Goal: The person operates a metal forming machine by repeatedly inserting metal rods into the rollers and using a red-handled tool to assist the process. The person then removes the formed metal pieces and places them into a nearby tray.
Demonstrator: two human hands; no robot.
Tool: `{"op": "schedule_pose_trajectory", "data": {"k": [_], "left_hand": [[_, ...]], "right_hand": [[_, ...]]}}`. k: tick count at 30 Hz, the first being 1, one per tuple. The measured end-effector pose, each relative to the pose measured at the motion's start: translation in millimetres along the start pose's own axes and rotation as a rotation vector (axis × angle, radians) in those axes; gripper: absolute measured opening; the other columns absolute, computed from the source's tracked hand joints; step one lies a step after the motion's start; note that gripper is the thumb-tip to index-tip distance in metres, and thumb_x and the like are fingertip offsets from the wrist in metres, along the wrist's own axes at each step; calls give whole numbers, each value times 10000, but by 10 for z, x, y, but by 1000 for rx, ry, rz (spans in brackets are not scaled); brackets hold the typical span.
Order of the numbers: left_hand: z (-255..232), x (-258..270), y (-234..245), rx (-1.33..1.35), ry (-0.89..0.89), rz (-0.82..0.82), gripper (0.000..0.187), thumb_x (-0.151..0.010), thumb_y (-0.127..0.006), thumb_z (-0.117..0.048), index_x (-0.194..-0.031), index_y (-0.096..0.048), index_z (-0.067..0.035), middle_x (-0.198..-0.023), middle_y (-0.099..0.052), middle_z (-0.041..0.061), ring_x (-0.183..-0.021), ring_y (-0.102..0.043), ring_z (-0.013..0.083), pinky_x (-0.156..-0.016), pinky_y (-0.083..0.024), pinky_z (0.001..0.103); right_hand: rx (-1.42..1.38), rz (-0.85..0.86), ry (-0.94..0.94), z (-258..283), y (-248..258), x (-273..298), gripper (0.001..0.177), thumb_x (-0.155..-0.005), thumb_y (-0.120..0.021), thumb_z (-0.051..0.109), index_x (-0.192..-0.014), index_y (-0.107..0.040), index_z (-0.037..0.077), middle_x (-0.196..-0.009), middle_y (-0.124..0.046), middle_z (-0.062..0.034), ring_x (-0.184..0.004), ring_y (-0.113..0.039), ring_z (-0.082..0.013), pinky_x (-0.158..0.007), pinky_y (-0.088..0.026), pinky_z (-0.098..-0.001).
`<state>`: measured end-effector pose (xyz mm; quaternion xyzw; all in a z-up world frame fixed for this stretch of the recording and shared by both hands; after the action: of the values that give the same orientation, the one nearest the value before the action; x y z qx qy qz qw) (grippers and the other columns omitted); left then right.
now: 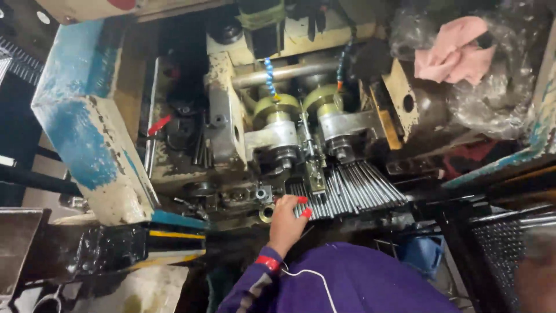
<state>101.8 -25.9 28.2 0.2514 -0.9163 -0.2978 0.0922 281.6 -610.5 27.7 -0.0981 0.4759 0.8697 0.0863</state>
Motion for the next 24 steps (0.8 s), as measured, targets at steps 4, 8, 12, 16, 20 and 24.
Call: {"op": "schedule_pose_trajectory", "data": {"k": [4,8,12,16,20,24], "left_hand": [[-525,-488,328,-34,-229,-138,208,-904,-698,-180,-1081,-720,-72,-1038,-656,133,-1077,-609,364,-960,-490,470],[-547,-1252,42,-274,-155,-23,293,-947,-569,-328,-1071,-633,-71,-925,-711,176,-916,-721,408,-802,-595,512],[-12,-1860,-677,-448,-12,39,403,-986,-488,-452,-1064,-485,-56,-854,-740,164,-813,-776,369,-741,-629,477],[-179,-1471,-390,-429,50,-6,280,-989,-407,-294,-1092,-478,-44,-891,-753,184,-818,-772,403,-751,-621,526],[-30,-939,-418,432,-17,180,203,-936,-617,-225,-1013,-567,-43,-754,-677,154,-613,-693,266,-459,-541,333],[329,-419,-345,1114,340,344,226,-971,-628,-236,-1117,-674,-70,-1005,-693,127,-794,-638,161,-545,-551,209]], "right_hand": [[172,133,-78,1176,-626,207,562,-906,-762,445,-1456,-662,383,-1366,-681,-5,-1124,-703,-389,-978,-566,-518],[-789,629,-324,2584,-1341,612,543,-932,-659,10,-1451,-498,9,-1044,-699,-349,-774,-712,-487,-521,-609,-627],[-1020,841,-419,2916,-1962,830,562,-821,-733,-43,-1351,-552,-3,-943,-731,-268,-719,-730,-418,-487,-606,-623],[-1068,940,-474,3266,-2331,885,622,-828,-722,19,-1416,-521,10,-951,-737,-225,-764,-740,-328,-545,-615,-461],[-355,789,320,4027,-2174,636,815,-768,-728,44,-1532,-450,110,-1359,-601,-262,-1165,-653,-420,-930,-573,-551],[-38,629,738,4483,-2368,401,647,-836,-663,263,-1433,-489,85,-1282,-669,-206,-1130,-680,-401,-919,-583,-535]]}}
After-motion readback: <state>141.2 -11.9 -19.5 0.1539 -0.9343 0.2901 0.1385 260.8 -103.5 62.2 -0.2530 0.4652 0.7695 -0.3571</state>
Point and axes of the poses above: each hand's wrist, its own x-axis away from the middle knuckle, its own y-axis out of the back of the hand, z = x × y, the point moved 10 cm from there along -x, towards the middle knuckle
